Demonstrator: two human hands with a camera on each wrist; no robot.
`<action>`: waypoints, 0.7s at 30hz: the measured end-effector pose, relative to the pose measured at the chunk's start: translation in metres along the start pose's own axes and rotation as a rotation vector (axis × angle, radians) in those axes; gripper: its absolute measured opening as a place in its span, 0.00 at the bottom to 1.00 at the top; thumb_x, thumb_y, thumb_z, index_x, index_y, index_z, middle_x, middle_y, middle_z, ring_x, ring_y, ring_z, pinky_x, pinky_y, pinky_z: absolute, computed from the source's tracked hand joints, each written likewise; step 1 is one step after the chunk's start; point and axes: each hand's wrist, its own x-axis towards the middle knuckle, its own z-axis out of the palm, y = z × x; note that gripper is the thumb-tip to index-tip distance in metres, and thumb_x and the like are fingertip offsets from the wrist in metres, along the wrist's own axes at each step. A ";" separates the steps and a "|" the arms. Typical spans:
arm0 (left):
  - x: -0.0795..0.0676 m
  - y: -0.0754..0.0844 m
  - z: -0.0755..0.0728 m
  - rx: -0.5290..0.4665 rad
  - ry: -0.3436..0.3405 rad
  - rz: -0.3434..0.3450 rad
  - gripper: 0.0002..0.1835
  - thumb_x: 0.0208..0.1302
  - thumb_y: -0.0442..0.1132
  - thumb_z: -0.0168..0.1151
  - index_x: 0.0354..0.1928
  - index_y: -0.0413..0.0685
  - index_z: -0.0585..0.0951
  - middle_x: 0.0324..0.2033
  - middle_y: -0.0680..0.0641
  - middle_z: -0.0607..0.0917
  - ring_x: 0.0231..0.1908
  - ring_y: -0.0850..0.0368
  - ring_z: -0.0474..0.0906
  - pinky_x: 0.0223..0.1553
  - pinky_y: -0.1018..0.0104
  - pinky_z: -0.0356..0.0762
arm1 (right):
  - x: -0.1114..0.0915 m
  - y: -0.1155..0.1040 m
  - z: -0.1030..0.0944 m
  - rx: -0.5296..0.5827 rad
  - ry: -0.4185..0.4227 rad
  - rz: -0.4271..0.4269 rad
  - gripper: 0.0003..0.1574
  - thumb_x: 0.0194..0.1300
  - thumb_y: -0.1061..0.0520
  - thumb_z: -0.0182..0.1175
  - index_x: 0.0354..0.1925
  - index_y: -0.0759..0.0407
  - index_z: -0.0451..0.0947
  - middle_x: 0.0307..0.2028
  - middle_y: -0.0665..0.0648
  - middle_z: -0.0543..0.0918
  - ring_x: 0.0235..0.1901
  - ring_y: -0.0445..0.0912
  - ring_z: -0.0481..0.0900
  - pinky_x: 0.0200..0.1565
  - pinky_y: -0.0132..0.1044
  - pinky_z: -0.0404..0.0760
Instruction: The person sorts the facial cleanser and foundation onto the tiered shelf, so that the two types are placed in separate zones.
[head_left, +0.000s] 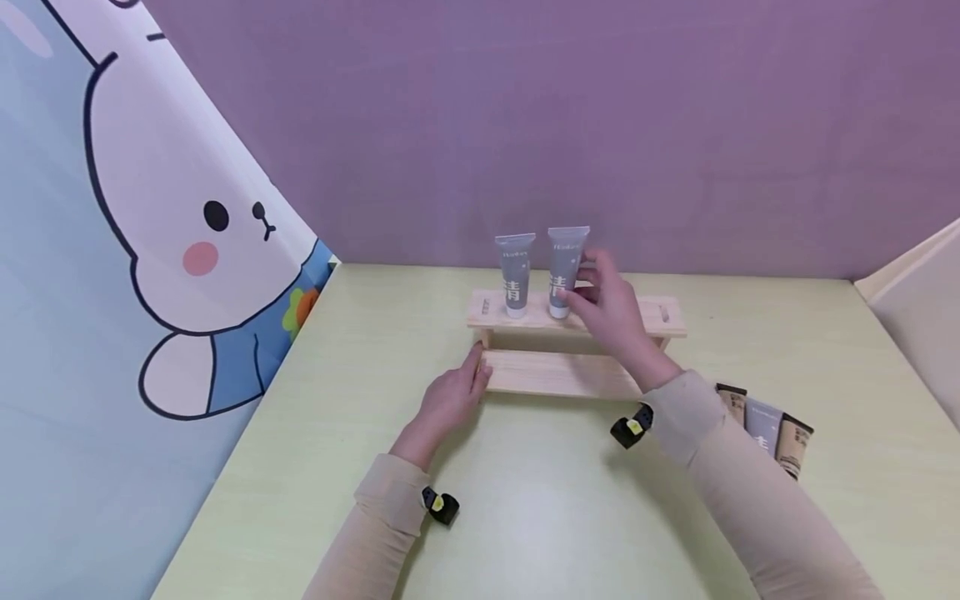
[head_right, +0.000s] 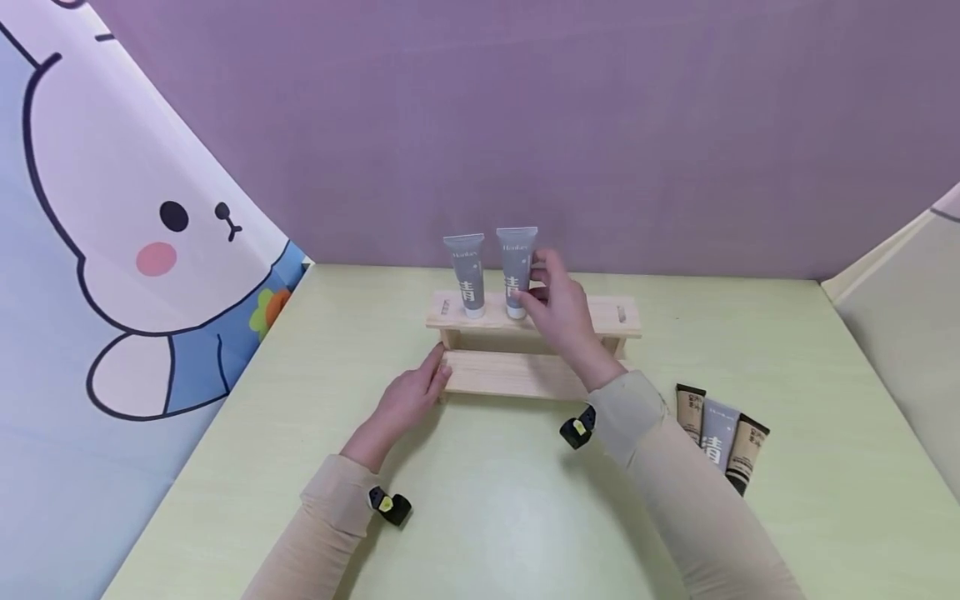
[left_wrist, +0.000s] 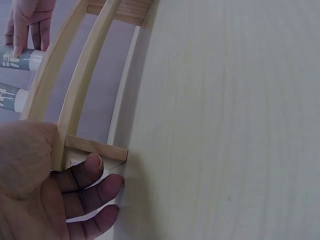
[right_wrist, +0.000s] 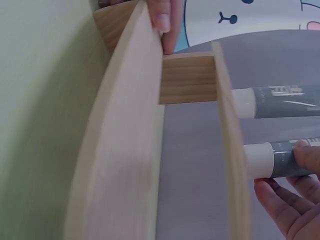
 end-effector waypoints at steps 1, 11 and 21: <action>0.000 0.000 0.000 -0.003 -0.002 0.001 0.30 0.78 0.52 0.39 0.75 0.45 0.57 0.35 0.36 0.85 0.35 0.40 0.83 0.37 0.48 0.78 | 0.000 0.001 0.001 -0.003 -0.003 0.000 0.34 0.67 0.62 0.62 0.65 0.61 0.58 0.55 0.68 0.78 0.50 0.60 0.81 0.52 0.48 0.79; -0.002 0.001 0.001 -0.018 -0.008 -0.013 0.31 0.78 0.53 0.38 0.75 0.46 0.56 0.39 0.34 0.85 0.38 0.39 0.83 0.39 0.47 0.78 | -0.005 0.003 0.000 -0.080 -0.019 0.034 0.37 0.65 0.61 0.64 0.68 0.59 0.60 0.57 0.65 0.78 0.51 0.58 0.81 0.51 0.46 0.79; -0.001 0.001 0.000 -0.016 -0.014 -0.036 0.31 0.78 0.54 0.38 0.76 0.46 0.55 0.38 0.34 0.85 0.37 0.39 0.83 0.40 0.47 0.78 | -0.045 -0.002 -0.038 -0.237 0.024 -0.058 0.22 0.65 0.60 0.65 0.56 0.63 0.74 0.50 0.62 0.83 0.47 0.54 0.84 0.46 0.36 0.81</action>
